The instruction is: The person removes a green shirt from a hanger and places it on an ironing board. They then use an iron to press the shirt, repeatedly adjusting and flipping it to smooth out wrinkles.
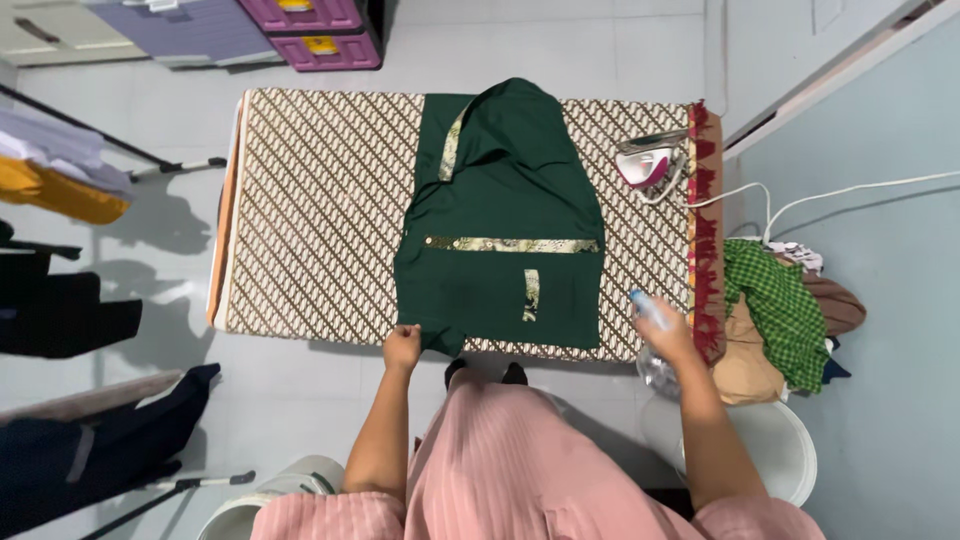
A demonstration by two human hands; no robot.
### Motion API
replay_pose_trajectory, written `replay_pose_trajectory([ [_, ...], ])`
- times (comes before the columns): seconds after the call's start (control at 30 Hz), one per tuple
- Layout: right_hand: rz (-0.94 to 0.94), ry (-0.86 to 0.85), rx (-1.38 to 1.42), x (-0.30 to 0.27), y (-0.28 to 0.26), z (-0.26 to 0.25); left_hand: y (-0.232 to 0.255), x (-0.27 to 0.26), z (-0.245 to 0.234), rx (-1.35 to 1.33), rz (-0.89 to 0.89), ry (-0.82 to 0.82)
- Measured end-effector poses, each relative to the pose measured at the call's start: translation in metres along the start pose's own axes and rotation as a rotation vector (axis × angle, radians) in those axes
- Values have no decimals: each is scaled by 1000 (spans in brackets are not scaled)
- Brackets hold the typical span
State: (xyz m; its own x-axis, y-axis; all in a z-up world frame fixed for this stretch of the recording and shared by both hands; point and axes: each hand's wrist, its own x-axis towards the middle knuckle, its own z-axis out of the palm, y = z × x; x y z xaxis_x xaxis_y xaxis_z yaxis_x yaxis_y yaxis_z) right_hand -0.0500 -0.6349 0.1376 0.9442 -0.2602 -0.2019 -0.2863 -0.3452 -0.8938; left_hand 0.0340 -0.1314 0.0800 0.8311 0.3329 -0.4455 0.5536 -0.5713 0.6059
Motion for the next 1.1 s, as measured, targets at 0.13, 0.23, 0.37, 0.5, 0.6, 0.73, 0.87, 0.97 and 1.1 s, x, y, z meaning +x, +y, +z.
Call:
replay_pose_trajectory([
  [0.13,-125,300,10,55,-2,-28,6,3,-1,-37,23,-8],
  [0.23,5,495,69,87,1,-36,2,8,-8,-54,-5,-5],
  [0.37,164,745,43,113,7,-28,-6,16,-15,-118,-73,-23],
  [0.5,-44,815,285,124,15,-12,-12,24,-23,29,-17,23],
  [0.6,-254,965,406,126,17,10,-10,35,-20,89,-28,39],
  [0.73,351,965,336,125,3,68,-17,46,-6,43,-43,97],
  [0.87,268,825,-175,213,2,63,-27,66,9,121,-82,164],
  [0.97,-138,756,-284,284,10,46,-35,76,20,40,-112,150],
  [1.1,-86,614,-253,330,15,33,-46,84,26,-20,-215,120],
])
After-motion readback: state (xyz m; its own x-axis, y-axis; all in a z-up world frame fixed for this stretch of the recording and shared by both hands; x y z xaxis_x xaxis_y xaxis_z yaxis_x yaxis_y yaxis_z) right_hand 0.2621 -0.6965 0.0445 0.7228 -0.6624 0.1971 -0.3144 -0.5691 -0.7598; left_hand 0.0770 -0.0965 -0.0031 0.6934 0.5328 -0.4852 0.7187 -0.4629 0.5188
